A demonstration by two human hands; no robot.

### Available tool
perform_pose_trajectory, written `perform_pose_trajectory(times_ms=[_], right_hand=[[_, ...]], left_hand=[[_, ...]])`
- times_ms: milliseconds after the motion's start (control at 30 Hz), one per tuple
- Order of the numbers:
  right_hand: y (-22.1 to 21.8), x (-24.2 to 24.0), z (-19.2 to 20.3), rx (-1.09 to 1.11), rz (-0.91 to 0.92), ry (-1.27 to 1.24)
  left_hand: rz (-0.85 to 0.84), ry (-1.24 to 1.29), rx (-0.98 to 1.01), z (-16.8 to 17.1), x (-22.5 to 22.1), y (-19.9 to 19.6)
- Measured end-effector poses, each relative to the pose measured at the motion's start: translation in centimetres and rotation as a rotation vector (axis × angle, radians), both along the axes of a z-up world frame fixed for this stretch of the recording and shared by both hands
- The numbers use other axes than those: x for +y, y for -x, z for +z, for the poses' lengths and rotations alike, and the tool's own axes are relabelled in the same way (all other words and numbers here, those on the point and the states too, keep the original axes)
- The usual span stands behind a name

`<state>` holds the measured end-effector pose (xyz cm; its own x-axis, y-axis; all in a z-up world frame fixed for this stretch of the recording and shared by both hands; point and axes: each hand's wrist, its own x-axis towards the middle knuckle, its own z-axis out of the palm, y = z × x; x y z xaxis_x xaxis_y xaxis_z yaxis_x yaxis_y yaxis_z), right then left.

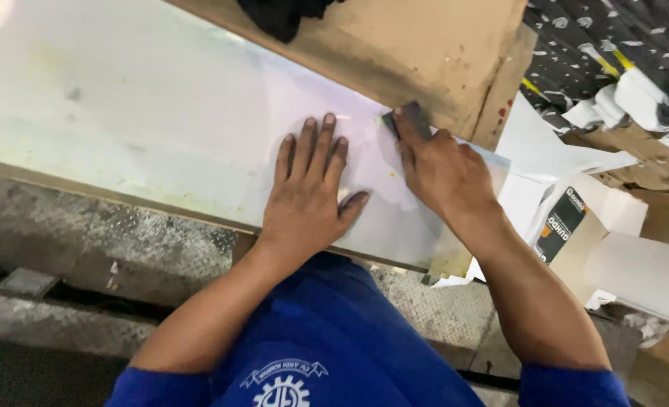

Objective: The person is cleaning and scraping residue off a large metal printing plate at a workbench.

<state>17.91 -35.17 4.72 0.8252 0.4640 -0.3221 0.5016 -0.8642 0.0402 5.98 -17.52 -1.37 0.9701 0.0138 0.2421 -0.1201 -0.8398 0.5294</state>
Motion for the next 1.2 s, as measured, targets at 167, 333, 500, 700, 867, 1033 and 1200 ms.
perform_pose_trajectory(times_ms=[167,333,500,700,867,1033,1200], right_hand=[[-0.9,1.4,-0.5,-0.013,0.034,-0.076],[0.6,-3.1,0.4,0.059,0.024,-0.11],[4.3,-5.3,1.6,0.164,-0.025,-0.06],[4.7,-4.3,2.0,0.126,-0.072,0.014],[4.2,-4.1,2.2,0.202,-0.061,0.084],[4.2,-4.1,0.8,0.174,-0.033,0.008],[4.0,-4.1,0.9,0.135,-0.04,0.01]], left_hand=[[0.025,0.001,-0.004,-0.2,0.2,0.1],[0.014,0.017,-0.002,-0.2,0.3,-0.1],[0.002,0.025,0.021,-0.1,0.3,0.0],[0.014,-0.011,0.059,0.5,0.2,-0.2],[0.023,-0.016,0.029,0.4,0.4,0.0],[0.022,-0.027,0.038,0.3,0.6,0.0],[0.026,-0.015,0.042,0.4,0.5,-0.3]])
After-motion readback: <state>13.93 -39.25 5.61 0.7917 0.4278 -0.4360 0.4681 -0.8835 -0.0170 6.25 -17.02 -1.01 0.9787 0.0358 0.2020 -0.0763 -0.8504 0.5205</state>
